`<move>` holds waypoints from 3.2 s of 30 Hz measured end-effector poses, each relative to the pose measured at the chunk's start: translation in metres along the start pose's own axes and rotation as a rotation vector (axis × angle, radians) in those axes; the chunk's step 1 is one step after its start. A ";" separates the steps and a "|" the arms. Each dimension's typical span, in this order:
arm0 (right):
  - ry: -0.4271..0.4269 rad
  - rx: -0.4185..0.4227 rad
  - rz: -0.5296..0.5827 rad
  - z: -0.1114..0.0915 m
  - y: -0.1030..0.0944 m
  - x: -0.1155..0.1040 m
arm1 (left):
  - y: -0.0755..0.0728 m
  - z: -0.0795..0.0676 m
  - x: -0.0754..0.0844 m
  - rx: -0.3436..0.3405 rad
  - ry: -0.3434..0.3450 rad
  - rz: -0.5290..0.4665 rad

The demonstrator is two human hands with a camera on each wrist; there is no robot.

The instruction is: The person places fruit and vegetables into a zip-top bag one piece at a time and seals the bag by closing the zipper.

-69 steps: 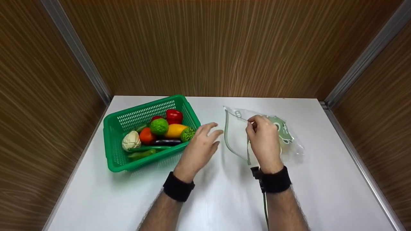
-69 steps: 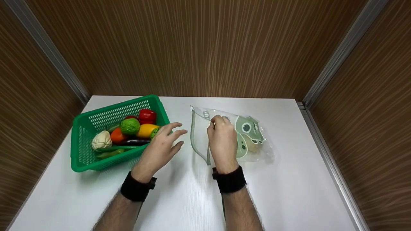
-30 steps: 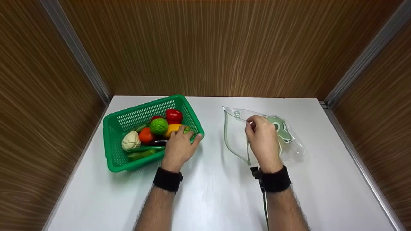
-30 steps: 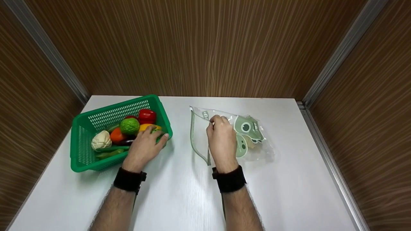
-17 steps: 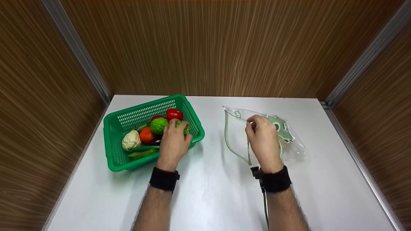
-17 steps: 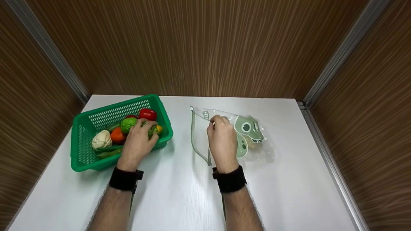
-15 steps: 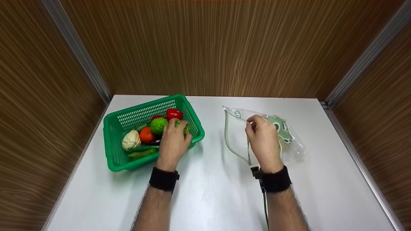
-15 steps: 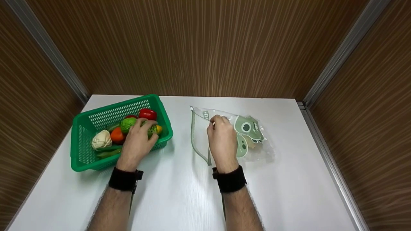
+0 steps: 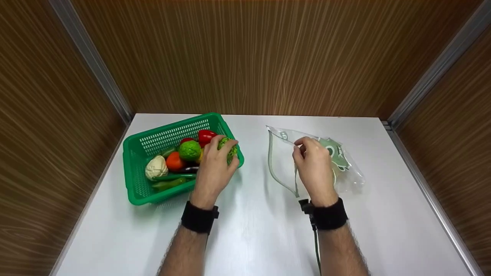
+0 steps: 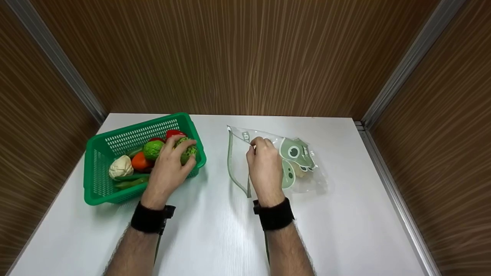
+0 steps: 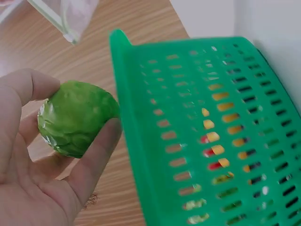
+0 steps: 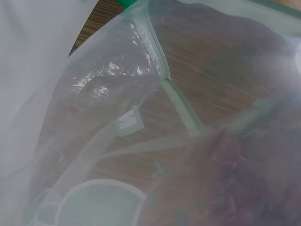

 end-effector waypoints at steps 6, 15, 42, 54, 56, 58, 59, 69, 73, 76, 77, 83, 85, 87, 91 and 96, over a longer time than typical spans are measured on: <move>0.020 -0.025 0.006 -0.001 0.003 -0.003 | 0.000 -0.004 0.021 0.026 0.072 -0.020; 0.021 -0.053 0.033 -0.004 0.007 -0.009 | 0.006 -0.013 0.049 0.023 0.178 0.000; -0.036 -0.041 0.065 -0.008 0.009 -0.013 | 0.029 -0.023 0.070 -0.134 0.358 0.078; 0.005 -0.043 0.030 -0.006 0.010 -0.010 | 0.004 -0.014 0.054 -0.143 0.232 0.064; 0.011 -0.048 0.030 -0.006 0.011 -0.010 | 0.000 -0.013 0.051 -0.147 0.210 0.061; 0.014 -0.050 0.025 -0.006 0.011 -0.010 | -0.004 -0.012 0.048 -0.149 0.187 0.058; 0.013 -0.050 0.027 -0.006 0.011 -0.010 | -0.006 -0.011 0.046 -0.150 0.175 0.055; -0.004 -0.027 0.034 -0.005 0.010 -0.008 | -0.026 0.001 0.036 -0.185 0.087 0.065; -0.008 -0.019 0.033 -0.005 0.009 -0.008 | -0.040 0.007 0.036 -0.204 0.071 0.088; -0.009 -0.026 0.046 -0.005 0.009 -0.007 | -0.051 0.012 0.037 -0.212 0.077 0.106; -0.007 -0.032 0.055 -0.004 0.009 -0.007 | -0.055 0.013 0.037 -0.213 0.083 0.111; 0.010 -0.083 0.132 -0.003 0.013 -0.002 | -0.073 0.026 0.038 -0.251 0.096 0.161; 0.013 -0.096 0.143 -0.002 0.015 -0.001 | -0.078 0.030 0.036 -0.278 0.086 0.190; 0.014 -0.100 0.147 -0.001 0.017 0.001 | -0.083 0.036 0.034 -0.301 0.076 0.220; 0.011 -0.089 0.146 0.001 0.020 0.003 | -0.092 0.049 0.026 -0.359 0.049 0.271; 0.009 -0.081 0.150 0.003 0.022 0.003 | -0.092 0.066 0.004 -0.453 -0.002 0.316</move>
Point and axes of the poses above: each hand's wrist, its own z-axis towards the middle knuckle, its own y-axis out of the palm, x = y × z, the point moved 3 cm from there along z, towards the middle knuckle, and after that the axes turned 3 degrees about y, right-handed, at the moved point
